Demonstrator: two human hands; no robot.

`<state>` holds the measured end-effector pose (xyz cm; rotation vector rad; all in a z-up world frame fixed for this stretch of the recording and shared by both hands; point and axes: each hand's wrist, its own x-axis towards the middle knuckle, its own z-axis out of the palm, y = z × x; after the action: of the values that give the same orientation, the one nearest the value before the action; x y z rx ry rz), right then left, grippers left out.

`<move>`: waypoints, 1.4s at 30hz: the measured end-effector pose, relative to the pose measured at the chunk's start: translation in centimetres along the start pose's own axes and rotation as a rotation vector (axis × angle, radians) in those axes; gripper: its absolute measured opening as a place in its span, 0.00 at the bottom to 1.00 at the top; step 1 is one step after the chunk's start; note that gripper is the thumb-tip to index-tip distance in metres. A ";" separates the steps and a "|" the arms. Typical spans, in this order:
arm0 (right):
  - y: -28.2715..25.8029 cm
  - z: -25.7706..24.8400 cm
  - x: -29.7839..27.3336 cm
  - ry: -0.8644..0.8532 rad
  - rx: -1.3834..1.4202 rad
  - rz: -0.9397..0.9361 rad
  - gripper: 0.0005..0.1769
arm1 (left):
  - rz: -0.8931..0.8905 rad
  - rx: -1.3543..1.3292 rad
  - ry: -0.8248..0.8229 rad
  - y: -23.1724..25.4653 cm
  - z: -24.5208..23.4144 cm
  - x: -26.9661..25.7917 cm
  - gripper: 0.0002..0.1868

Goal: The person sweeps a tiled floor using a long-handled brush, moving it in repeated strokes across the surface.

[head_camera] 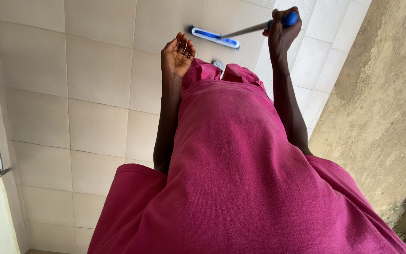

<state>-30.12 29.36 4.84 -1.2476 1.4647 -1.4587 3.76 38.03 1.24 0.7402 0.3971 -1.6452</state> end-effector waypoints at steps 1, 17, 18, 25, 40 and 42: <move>0.3 1.1 0.3 -0.005 0.000 -0.015 0.11 | 0.008 -0.007 0.005 0.3 -0.3 -0.4 0.14; 1.0 8.7 -7.6 -0.217 -0.083 0.063 0.09 | 0.095 -0.042 0.047 9.0 -1.5 -2.5 0.14; -0.4 8.0 -8.6 -0.226 -0.185 0.057 0.08 | 0.095 -0.040 0.047 9.4 -1.4 -2.2 0.14; -4.5 7.0 -10.1 -0.166 -0.217 0.310 0.02 | 0.042 -0.027 0.006 11.2 -0.7 -0.2 0.15; 0.5 19.6 0.6 -0.145 -0.023 -0.155 0.08 | 0.054 -0.036 0.036 18.3 -3.4 -2.5 0.14; 2.5 21.8 0.2 -0.134 0.009 -0.235 0.05 | 0.053 -0.033 0.050 19.7 -3.8 -2.7 0.14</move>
<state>-9.86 22.42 -0.02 -1.5230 1.2550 -1.4969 23.88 38.24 2.98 0.7620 0.4363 -1.5693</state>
